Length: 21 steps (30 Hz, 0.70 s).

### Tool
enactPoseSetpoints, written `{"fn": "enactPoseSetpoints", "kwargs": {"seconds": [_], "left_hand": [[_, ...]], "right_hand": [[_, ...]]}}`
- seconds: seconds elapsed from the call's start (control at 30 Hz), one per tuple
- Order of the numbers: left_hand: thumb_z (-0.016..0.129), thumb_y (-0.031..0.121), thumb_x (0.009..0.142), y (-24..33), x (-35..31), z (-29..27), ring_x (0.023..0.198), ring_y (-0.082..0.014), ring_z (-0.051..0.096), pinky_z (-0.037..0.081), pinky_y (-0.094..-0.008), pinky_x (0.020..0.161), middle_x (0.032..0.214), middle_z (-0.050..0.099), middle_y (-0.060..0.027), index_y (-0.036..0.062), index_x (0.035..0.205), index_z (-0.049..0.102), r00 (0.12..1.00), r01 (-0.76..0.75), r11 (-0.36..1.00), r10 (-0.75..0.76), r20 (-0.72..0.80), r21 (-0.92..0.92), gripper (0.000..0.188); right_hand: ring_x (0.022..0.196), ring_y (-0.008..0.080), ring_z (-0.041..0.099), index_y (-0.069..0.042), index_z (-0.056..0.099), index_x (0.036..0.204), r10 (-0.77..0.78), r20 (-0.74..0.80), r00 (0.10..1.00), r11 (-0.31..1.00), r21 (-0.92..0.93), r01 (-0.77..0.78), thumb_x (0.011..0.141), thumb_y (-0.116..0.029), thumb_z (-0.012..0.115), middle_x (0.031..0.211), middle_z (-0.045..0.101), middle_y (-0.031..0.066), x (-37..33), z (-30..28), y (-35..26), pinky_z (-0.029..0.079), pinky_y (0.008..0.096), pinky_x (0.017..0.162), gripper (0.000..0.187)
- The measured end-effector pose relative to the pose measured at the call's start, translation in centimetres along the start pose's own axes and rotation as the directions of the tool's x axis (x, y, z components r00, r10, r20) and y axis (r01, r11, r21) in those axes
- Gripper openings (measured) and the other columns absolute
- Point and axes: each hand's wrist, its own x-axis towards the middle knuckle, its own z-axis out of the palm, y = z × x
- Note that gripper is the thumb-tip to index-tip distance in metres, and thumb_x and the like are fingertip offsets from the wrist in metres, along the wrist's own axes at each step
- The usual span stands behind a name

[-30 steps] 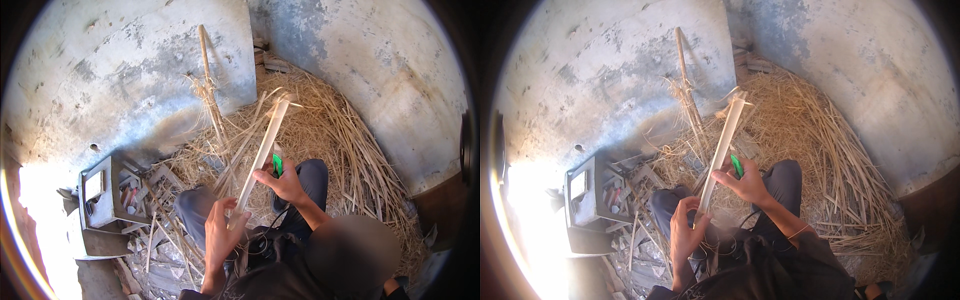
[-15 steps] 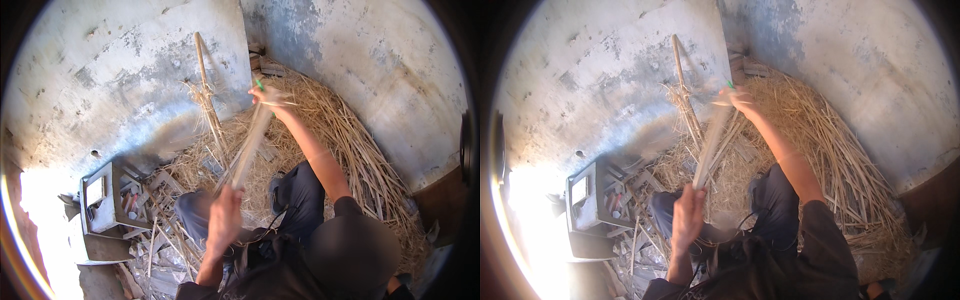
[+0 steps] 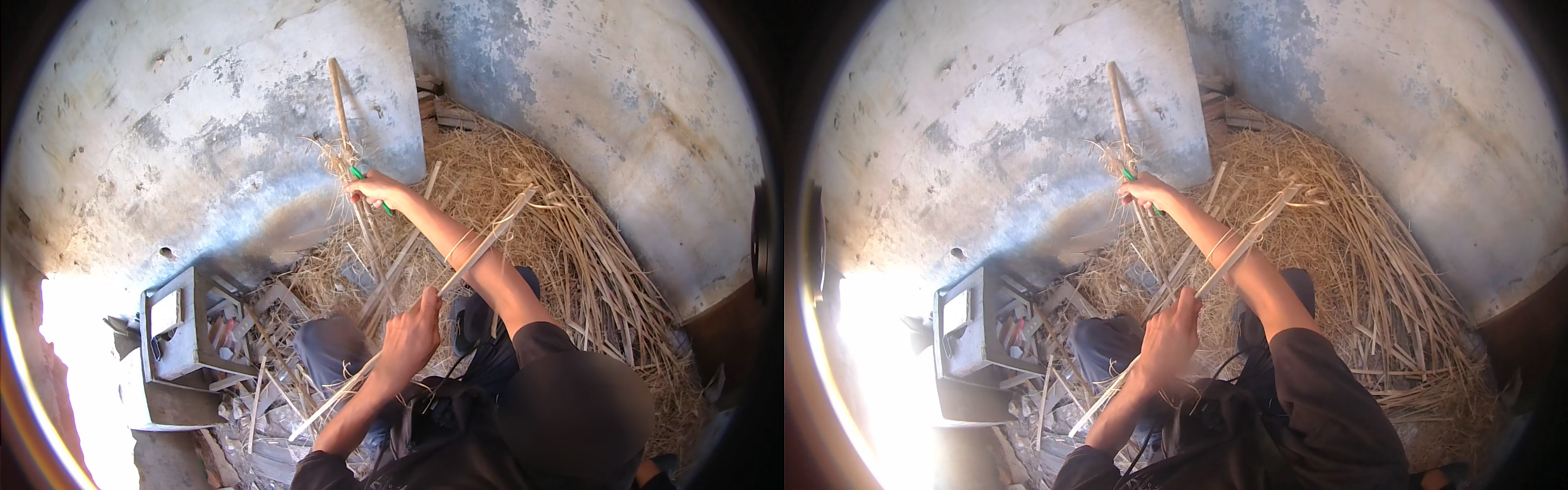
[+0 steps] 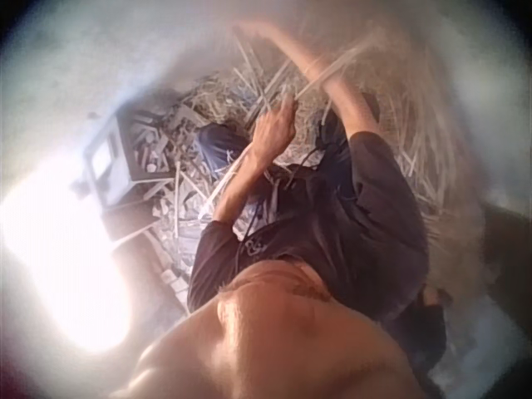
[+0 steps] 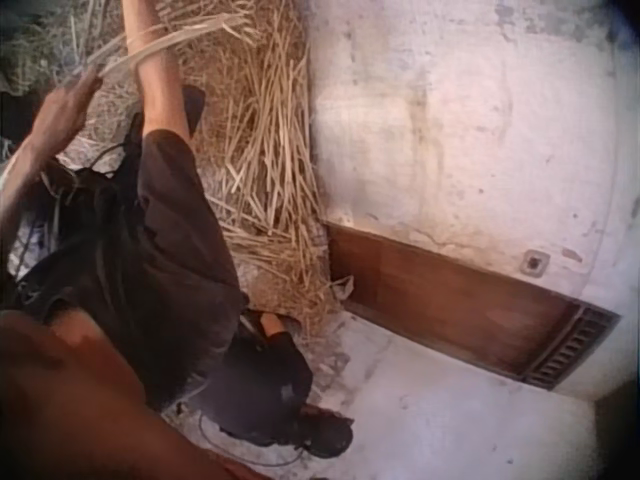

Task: The person sits on the floor and uses a green utility knife to peel the outer layer off a long bamboo stick. They hold the stick with their left hand and scrape the blade along its length with their right hand, creating thin strips of bamboo that fall to the ground.

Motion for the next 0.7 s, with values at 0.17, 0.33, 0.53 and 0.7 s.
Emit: {"fn": "enactPoseSetpoints", "kwargs": {"seconds": [0.17, 0.33, 0.53, 0.7], "left_hand": [[0.058, 0.008, 0.106, -7.4, 1.5, 0.3, 0.061, -0.0415, 0.072, 0.056, -0.0548, 0.051, 0.07, 0.069, -0.0196, 0.0065, 0.114, 0.052, 0.98, 0.038, 0.98, 0.001, -0.197, 0.196, 0.01], [0.05, 0.018, 0.116, -7.2, 0.3, -7.7, 0.067, -0.0401, 0.07, 0.051, -0.0531, 0.061, 0.077, 0.07, -0.0247, 0.0022, 0.112, 0.057, 0.886, 0.251, 0.966, -0.254, -0.388, -0.059, 0.018], [0.053, 0.027, 0.114, -1.6, -3.0, -12.7, 0.064, -0.0103, 0.047, 0.039, -0.0289, 0.06, 0.076, 0.053, 0.0012, 0.0035, 0.107, 0.06, 0.85, 0.447, 0.601, -0.515, 0.106, -0.663, 0.025], [0.051, 0.027, 0.114, -1.6, -4.1, -11.9, 0.064, -0.0046, 0.042, 0.033, -0.0243, 0.057, 0.078, 0.049, 0.0054, 0.0056, 0.108, 0.059, 0.866, 0.422, 0.433, -0.453, 0.213, -0.797, 0.023]], "right_hand": [[0.048, 0.0027, 0.038, -0.002, 0.073, 0.108, 0.046, 0.105, 0.993, 0.982, 0.177, -0.064, 0.106, -0.021, 0.071, 0.087, 0.076, 0.0044, 0.1, -1.0, 1.5, 0.027, 0.0228, 0.039, 0.019], [0.052, 0.0027, 0.043, 0.0, 0.067, 0.114, 0.106, 0.078, 0.991, 0.976, -0.198, -0.089, 0.108, -0.027, 0.069, 0.092, 0.075, 0.007, -1.1, -3.1, 5.9, 0.034, 0.0245, 0.044, 0.028], [0.056, 0.0034, 0.042, -0.002, 0.067, 0.123, -0.092, -0.103, 0.99, 0.915, -0.401, 0.043, 0.114, -0.045, 0.06, 0.083, 0.061, -0.0009, -7.8, -4.4, 5.8, 0.039, 0.0275, 0.054, 0.044], [0.056, 0.0031, 0.037, -0.004, 0.068, 0.131, -0.433, -0.148, 0.889, 0.885, 0.121, 0.45, 0.118, -0.045, 0.049, 0.076, 0.049, -0.0047, -19.6, -4.8, 2.5, 0.036, 0.0265, 0.053, 0.047]]}}
